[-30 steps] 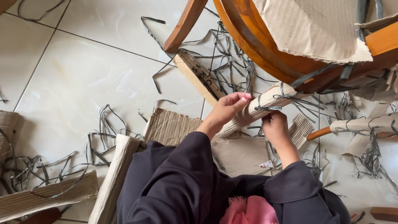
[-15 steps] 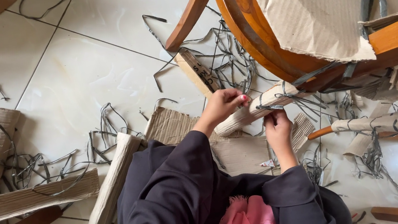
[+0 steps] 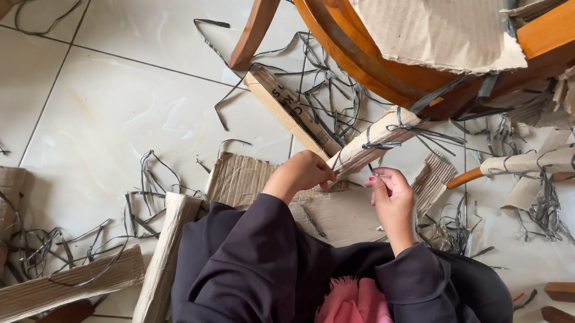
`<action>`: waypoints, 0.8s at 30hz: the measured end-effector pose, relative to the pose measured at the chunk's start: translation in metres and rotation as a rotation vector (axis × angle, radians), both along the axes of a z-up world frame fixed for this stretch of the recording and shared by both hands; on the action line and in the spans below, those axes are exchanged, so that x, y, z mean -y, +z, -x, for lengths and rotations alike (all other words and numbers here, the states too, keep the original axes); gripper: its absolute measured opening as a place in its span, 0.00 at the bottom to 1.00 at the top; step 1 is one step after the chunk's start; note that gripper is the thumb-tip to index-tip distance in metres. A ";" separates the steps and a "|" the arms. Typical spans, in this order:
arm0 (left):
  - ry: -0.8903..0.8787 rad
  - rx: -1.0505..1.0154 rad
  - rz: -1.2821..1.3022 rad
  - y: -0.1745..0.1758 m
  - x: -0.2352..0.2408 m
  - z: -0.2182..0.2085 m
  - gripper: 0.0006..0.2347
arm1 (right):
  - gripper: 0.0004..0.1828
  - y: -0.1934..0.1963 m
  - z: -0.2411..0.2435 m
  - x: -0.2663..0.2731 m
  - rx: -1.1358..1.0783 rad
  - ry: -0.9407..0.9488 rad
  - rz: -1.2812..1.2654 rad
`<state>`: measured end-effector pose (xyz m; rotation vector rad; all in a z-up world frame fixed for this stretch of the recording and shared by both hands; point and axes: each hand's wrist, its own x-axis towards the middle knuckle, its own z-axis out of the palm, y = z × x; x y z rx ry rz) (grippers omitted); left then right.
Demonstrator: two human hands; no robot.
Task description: Wrapping wooden chair legs and backrests with protective cardboard and securing them with plastic ties.
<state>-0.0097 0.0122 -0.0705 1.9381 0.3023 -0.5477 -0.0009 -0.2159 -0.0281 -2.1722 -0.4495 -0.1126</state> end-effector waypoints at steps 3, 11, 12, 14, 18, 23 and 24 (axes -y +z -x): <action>0.008 0.176 0.057 0.040 -0.001 0.016 0.09 | 0.04 0.016 0.006 -0.007 -0.063 -0.009 -0.050; -0.076 1.140 -0.033 0.088 0.008 0.043 0.05 | 0.05 0.053 0.018 -0.032 0.058 -0.015 0.114; -0.076 1.139 -0.034 0.089 0.008 0.042 0.05 | 0.05 0.053 0.021 -0.033 0.057 -0.015 0.113; -0.065 1.052 0.108 0.091 0.010 0.039 0.02 | 0.03 0.054 0.026 -0.036 0.236 0.043 0.167; 0.002 0.943 0.249 0.084 0.013 0.037 0.04 | 0.04 0.073 0.042 -0.043 0.317 0.064 0.147; -0.124 0.964 0.314 0.091 0.013 0.038 0.16 | 0.02 0.085 0.050 -0.043 0.370 0.079 0.082; -0.125 0.967 0.313 0.090 0.014 0.037 0.16 | 0.02 0.084 0.050 -0.042 0.373 0.079 0.081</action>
